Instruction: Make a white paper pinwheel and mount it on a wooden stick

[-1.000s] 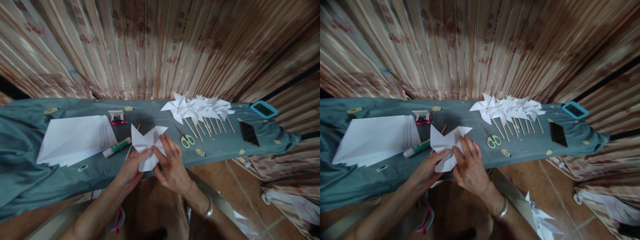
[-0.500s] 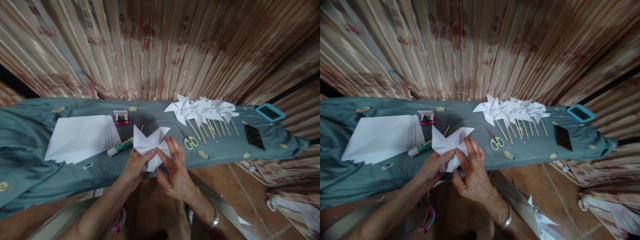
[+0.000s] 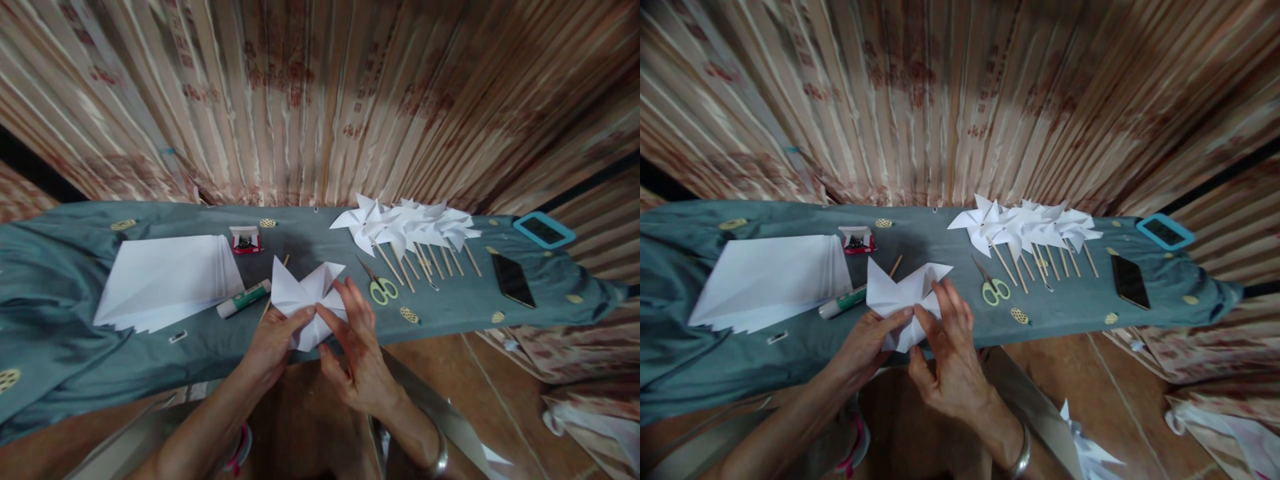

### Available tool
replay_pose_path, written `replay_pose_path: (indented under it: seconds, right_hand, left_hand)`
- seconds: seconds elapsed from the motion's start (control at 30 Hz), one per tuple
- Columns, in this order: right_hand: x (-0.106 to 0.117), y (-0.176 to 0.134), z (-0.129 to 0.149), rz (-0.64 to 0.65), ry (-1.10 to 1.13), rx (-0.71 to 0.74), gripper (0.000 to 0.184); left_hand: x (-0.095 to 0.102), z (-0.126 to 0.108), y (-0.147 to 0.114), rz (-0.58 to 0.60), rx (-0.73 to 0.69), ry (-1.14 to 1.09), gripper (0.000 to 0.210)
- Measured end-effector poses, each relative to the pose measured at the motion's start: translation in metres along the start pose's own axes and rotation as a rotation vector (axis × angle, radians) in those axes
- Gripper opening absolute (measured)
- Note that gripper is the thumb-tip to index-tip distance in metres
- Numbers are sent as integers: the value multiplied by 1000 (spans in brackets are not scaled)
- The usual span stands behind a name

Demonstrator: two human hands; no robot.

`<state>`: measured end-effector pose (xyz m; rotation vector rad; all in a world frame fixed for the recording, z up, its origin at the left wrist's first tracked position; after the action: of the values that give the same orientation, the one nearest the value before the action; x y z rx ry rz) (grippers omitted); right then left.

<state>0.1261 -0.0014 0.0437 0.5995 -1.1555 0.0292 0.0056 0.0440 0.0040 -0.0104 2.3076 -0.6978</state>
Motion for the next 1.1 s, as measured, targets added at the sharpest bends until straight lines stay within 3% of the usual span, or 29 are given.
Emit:
replay_pose_path:
  seconds: [0.53,0.8,0.93,1.1]
  right_hand:
    - [0,7,3,-66,97,-61,38]
    - [18,16,-7,-180,171,-142,30]
    - [22,19,-19,-225,183,-242,48]
    - [3,20,-28,-130,276,-415,81]
  left_hand:
    - [9,-12,4,-49,-185,163,30]
    - [15,-9,1,-81,-114,68,34]
    - [19,-11,-1,-89,-137,86,35]
    - [16,-17,-4,-74,-194,216,31]
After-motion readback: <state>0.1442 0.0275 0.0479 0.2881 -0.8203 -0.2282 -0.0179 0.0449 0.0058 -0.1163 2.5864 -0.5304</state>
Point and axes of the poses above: each hand's wrist, its own y-axis towards the middle knuckle, its own x-axis out of the back of the hand, z = x × y, the point moved 5 cm from there along y, towards the middle knuckle, and after that the axes turned 10 degrees about -y, right-handed, at the moved point
